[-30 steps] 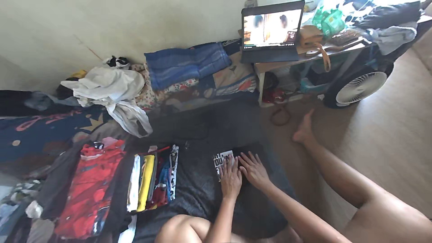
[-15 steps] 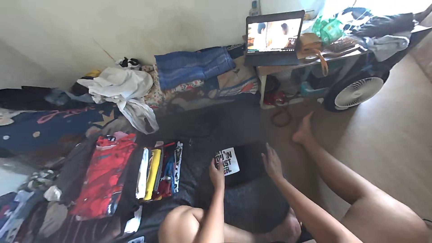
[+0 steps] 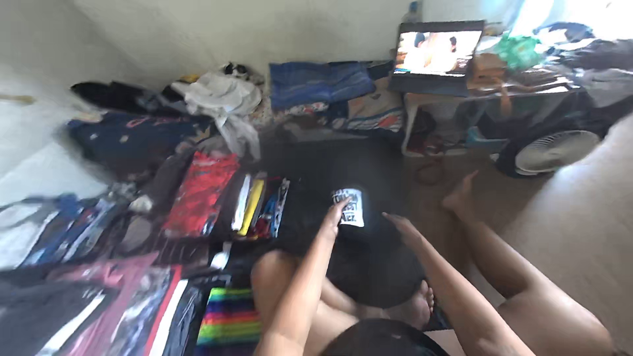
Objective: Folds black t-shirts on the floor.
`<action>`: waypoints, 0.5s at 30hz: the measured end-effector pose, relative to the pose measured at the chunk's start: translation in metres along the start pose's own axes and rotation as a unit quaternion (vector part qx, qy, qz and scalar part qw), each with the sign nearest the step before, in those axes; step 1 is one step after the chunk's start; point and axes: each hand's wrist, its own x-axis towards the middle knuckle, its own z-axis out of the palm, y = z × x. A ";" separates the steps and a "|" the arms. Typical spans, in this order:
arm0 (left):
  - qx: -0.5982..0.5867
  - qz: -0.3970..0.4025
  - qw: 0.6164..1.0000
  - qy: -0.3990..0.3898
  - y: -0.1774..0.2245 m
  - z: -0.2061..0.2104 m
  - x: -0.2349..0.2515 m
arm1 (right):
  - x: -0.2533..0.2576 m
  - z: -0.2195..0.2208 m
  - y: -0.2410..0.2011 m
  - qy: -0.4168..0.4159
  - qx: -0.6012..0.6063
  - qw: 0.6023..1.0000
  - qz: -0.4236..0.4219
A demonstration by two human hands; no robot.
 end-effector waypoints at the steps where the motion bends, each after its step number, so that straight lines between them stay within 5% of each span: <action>1: 0.001 0.015 1.000 0.014 0.009 0.001 -0.021 | -0.006 0.003 0.004 -0.019 0.018 1.000 -0.002; 8: -0.029 0.156 0.987 0.038 0.028 -0.034 -0.128 | -0.053 0.057 0.018 -0.242 0.127 0.962 -0.009; 12: 0.062 0.147 0.967 0.198 0.018 -0.084 -0.196 | -0.088 0.096 -0.024 -0.254 0.130 0.956 -0.064; 15: -0.005 0.168 0.950 0.264 -0.001 -0.124 -0.239 | -0.116 0.137 -0.066 -0.274 0.061 0.952 -0.123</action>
